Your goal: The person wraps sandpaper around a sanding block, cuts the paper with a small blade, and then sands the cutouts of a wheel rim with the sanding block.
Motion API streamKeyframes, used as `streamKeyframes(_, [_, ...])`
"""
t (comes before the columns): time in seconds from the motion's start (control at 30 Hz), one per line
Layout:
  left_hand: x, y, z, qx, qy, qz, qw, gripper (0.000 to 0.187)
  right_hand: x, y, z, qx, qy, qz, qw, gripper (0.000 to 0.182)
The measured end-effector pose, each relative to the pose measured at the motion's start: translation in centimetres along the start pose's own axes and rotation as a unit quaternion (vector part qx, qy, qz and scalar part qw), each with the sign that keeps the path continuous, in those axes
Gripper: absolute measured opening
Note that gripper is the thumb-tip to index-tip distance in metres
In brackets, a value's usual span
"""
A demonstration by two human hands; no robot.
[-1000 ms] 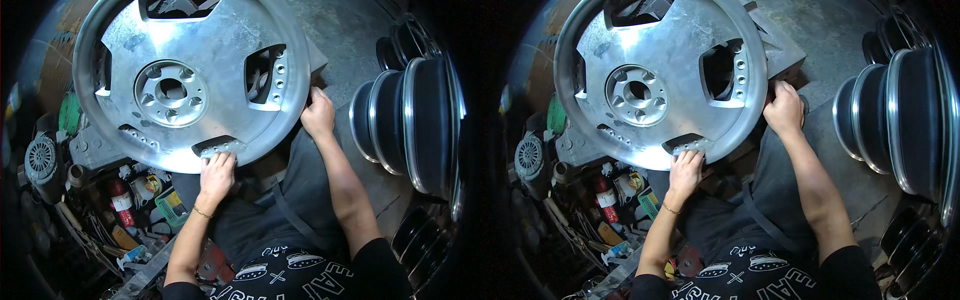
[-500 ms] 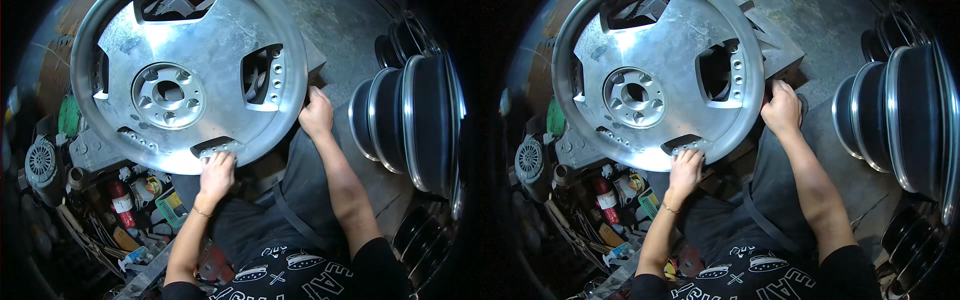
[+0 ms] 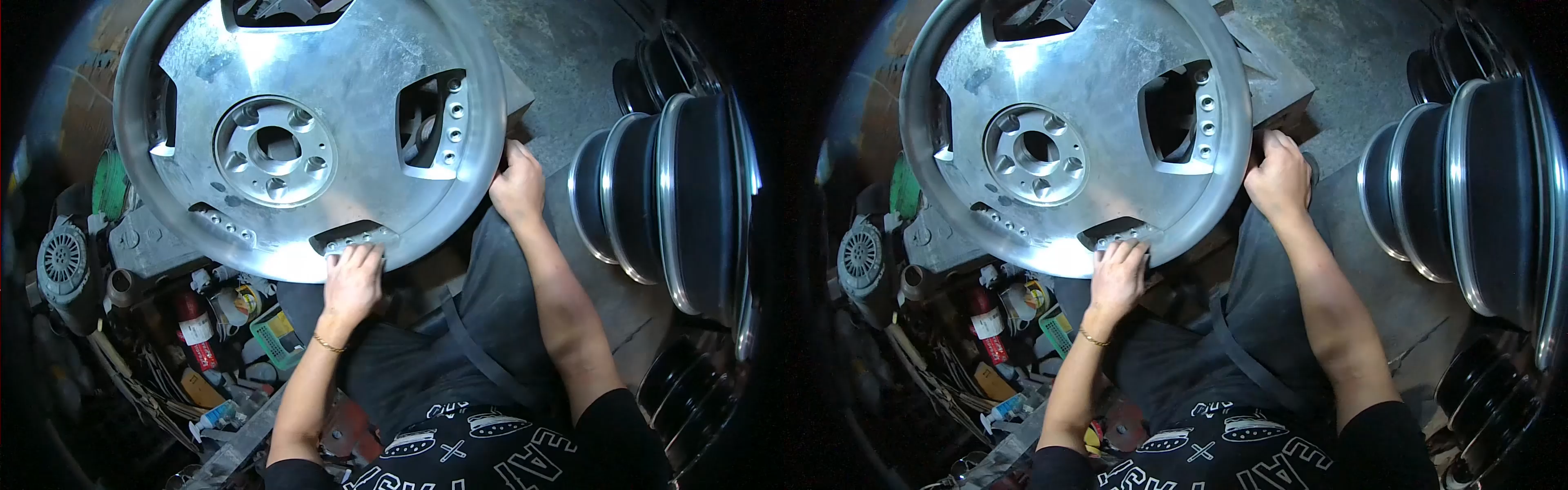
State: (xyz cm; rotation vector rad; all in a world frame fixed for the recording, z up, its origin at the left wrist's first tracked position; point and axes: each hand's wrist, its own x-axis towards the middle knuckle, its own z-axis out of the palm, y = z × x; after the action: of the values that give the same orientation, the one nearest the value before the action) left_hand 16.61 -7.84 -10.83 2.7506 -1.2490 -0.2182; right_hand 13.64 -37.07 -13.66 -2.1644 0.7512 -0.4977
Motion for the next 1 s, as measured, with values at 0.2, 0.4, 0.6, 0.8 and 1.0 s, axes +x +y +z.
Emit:
streamKeyframes(0.2, [0.0, -0.2, 0.4, -0.019, -0.004, 0.001, 1.0, 0.026, 0.1, 0.2, 0.2, -0.003, 0.012, -0.013, 1.0, 0.029])
streamKeyframes(0.4, [-1.0, -1.4, -0.2, 0.027, -0.018, -0.016, 0.999, 0.026, 0.1, 0.5, 0.2, 0.005, 0.014, -0.012, 1.0, 0.031])
streamKeyframes(0.6, [1.1, 0.9, 0.6, -0.022, 0.011, 0.0, 1.0, 0.025, 0.0, 0.4, 0.4, -0.016, 0.001, -0.006, 1.0, 0.029])
streamKeyframes(0.8, [-0.7, -1.9, 0.0, 0.017, -0.022, -0.014, 0.999, 0.028, 0.2, 0.2, -0.1, -0.001, 0.014, -0.003, 1.0, 0.031])
streamKeyframes(1.0, [0.6, 0.2, 0.5, -0.003, -0.001, 0.01, 1.0, 0.029, 0.1, 0.4, 0.2, -0.019, -0.01, 0.003, 1.0, 0.034])
